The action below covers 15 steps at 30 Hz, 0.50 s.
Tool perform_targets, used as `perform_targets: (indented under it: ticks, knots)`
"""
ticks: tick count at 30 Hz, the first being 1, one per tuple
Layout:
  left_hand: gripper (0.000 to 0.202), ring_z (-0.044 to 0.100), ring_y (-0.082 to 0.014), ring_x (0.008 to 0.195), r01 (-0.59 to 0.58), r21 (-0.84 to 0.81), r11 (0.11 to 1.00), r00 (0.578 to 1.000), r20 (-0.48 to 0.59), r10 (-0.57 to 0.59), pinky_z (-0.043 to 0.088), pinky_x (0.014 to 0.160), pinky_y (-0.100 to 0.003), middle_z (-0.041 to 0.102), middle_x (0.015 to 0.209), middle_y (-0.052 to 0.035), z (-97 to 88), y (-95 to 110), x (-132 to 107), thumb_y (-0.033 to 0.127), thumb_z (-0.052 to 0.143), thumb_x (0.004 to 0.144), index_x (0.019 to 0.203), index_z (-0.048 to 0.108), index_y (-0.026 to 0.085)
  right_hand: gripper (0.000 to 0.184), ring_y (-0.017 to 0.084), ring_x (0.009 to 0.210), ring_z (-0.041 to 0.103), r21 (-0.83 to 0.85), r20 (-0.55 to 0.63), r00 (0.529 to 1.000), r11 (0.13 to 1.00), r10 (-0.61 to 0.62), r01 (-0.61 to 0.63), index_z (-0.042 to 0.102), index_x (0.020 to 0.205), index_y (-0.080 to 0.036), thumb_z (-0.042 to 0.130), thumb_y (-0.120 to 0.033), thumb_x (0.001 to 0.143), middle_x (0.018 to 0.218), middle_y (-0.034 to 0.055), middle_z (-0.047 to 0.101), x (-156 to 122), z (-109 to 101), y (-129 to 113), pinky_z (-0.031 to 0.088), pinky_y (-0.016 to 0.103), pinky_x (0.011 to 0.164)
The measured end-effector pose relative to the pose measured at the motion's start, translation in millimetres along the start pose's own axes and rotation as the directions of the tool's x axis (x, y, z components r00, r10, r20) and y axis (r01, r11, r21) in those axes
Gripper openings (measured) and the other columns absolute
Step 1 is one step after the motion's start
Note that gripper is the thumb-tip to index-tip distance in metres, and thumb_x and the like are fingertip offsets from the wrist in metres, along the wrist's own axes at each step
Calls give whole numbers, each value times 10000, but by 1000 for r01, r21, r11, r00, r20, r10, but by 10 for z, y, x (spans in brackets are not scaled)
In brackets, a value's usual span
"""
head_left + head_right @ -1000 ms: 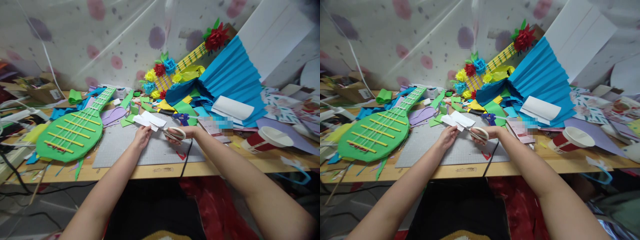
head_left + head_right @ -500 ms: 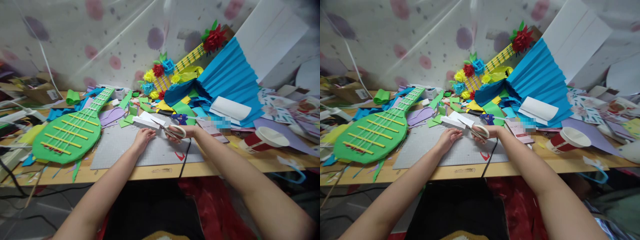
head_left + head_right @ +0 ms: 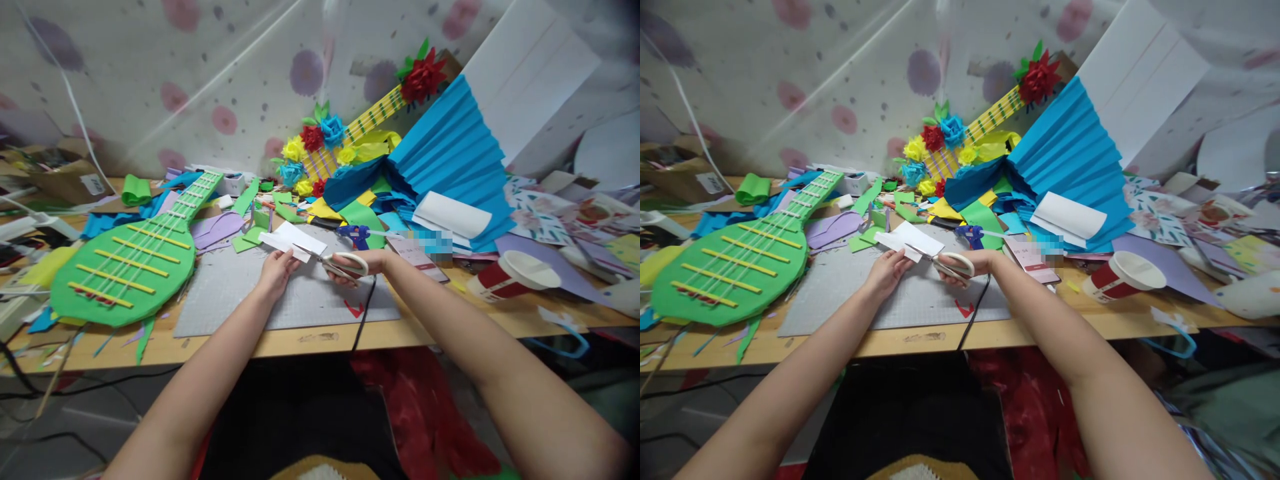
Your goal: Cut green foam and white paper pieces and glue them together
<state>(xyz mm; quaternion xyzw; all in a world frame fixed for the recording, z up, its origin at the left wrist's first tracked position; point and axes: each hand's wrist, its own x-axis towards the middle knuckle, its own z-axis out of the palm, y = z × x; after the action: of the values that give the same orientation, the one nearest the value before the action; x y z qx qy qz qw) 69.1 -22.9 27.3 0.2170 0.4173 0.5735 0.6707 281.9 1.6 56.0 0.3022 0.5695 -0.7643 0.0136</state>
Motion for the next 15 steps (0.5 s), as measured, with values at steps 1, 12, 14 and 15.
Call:
perform_targets:
  ticks: [1,12,14,15]
  knots:
    - [69,627,-97,657,1,20,1000,1000,-19,0,506,778,-274,647,701,-42,-1,-3,5,64,564,762,713,539,104,565,77,534,485,-6,0,1000,1000,1,-1,492,903,-119,464,-663,751,654,-3,492,-6,7,-8,443,212,461]
    - [141,597,-97,596,-27,96,995,995,-95,36,537,760,-319,586,599,-20,14,-30,-2,19,563,738,669,486,115,519,62,485,413,-8,-35,998,999,50,-51,492,855,-123,476,-635,767,589,-32,405,-38,58,-58,399,203,419]
    - [141,597,-98,591,-33,96,995,995,-90,42,540,749,-317,587,594,-21,13,-35,3,21,569,733,666,487,114,529,56,480,402,-13,-38,998,998,59,-60,493,854,-125,486,-645,755,584,-38,394,-41,53,-56,387,191,416]
    - [142,597,-99,589,-35,95,995,995,-88,44,541,742,-313,588,592,-22,12,-37,5,21,568,733,663,486,113,531,53,477,397,-18,-41,998,998,56,-57,493,851,-126,492,-647,750,581,-40,390,-43,55,-58,383,187,416]
